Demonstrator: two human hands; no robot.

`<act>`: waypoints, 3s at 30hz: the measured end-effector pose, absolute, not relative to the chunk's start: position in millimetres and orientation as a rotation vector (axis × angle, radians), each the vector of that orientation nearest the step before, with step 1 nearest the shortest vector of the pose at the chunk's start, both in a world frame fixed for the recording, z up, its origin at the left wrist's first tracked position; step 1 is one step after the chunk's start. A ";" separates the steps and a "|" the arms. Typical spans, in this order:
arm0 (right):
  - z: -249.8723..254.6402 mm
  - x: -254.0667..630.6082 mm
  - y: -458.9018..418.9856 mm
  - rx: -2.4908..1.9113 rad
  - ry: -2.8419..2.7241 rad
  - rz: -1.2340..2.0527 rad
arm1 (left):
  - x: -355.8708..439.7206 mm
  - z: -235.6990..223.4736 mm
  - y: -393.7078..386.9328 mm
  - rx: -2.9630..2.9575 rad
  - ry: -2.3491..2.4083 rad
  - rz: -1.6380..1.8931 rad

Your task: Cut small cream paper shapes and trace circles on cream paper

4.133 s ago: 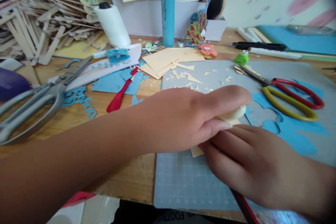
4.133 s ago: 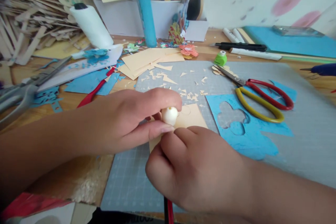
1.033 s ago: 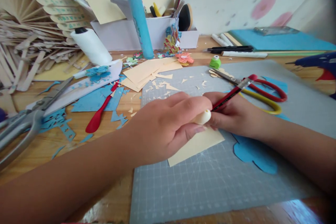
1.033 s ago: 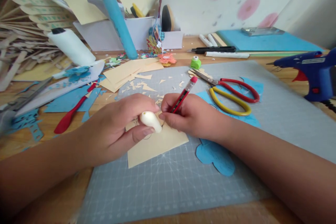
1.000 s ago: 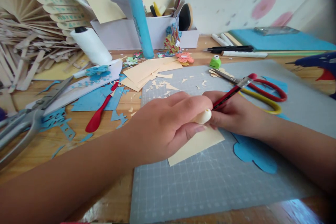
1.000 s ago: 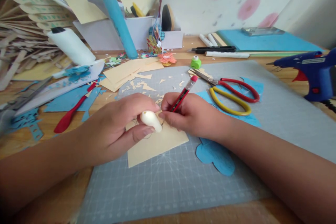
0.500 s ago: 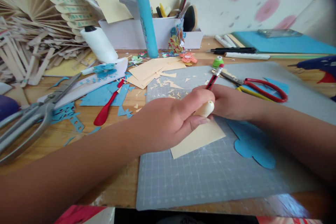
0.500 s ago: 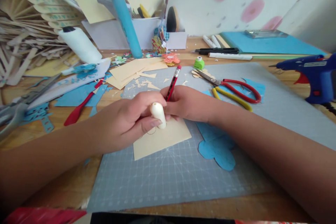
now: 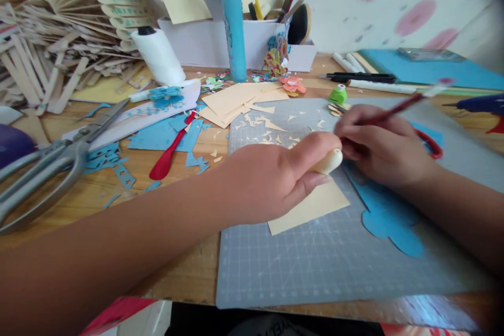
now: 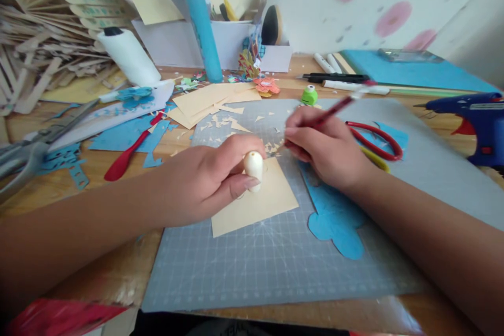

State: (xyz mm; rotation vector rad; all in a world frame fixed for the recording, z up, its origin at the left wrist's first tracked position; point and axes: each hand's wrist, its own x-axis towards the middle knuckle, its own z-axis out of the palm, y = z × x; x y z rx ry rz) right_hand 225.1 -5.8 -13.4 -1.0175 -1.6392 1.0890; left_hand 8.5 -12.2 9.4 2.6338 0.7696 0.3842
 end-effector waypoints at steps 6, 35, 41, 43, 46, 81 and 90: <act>-5.0 246.3 -42.3 -0.787 -2.186 0.673 | 8.9 9.6 -12.8 2.655 0.750 0.418; -8.7 239.5 -29.9 -0.831 -2.155 0.551 | 9.8 3.9 -9.0 2.553 0.735 0.463; -4.8 219.9 -48.0 -0.685 -2.456 0.199 | 9.6 8.7 -10.0 2.587 0.781 0.419; -3.6 210.6 -52.7 -0.667 -2.567 0.067 | 10.2 13.4 -10.4 2.580 0.782 0.361; -2.0 201.5 -55.8 -0.667 -2.674 -0.135 | 10.5 16.6 -10.3 2.558 0.794 0.321; -2.8 177.7 -66.5 -0.765 -2.694 -0.318 | 11.2 13.3 -9.3 2.571 0.756 0.346; -2.3 178.6 -68.4 -0.815 -2.677 -0.232 | 12.5 11.6 -12.8 2.632 0.857 0.412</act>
